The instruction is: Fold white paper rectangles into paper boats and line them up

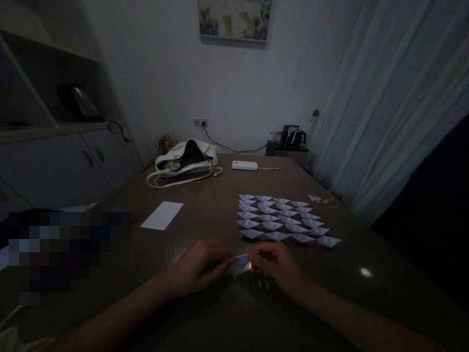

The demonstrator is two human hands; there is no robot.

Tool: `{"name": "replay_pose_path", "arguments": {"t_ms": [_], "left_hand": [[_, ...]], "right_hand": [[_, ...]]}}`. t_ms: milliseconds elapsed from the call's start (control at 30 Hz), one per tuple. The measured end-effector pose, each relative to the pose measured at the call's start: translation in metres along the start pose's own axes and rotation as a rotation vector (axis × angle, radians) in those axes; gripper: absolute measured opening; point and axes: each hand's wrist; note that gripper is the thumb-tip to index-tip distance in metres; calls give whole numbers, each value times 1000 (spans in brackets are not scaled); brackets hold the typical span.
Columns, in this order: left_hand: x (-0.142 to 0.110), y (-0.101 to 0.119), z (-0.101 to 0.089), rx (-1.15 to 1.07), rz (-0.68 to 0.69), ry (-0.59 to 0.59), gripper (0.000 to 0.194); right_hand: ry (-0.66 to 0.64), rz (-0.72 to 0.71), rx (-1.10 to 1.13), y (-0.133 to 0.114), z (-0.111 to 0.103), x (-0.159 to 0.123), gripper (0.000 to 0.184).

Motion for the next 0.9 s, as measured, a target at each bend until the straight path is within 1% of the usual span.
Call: {"name": "replay_pose_path", "arguments": {"t_ms": [133, 333, 400, 500, 600, 767, 900], "left_hand": [[-1, 1, -1, -32, 20, -33, 29], [-1, 5, 3, -68, 48, -63, 24], [0, 5, 4, -75, 47, -53, 25], [0, 3, 5, -87, 53, 3, 27], [0, 2, 5, -105, 48, 38, 28], [0, 4, 7, -110, 55, 27, 22], [0, 5, 9, -100, 33, 31, 25]], "right_hand": [[-9, 1, -14, -1, 0, -1, 27], [-101, -44, -75, -2, 2, -5, 24], [-94, -44, -72, -1, 3, -5, 22], [-64, -48, -42, 0, 2, -4, 23], [-70, -52, -45, 0, 0, -4, 23], [-94, -73, -54, -4, 1, -5, 23], [-98, -64, -65, -3, 3, -6, 23]]}}
Point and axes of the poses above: each hand's wrist, its own x-axis towards the middle knuckle, its own z-axis out of the palm, y = z × x, and after that the axes turned 7 degrees about -y, right-handed
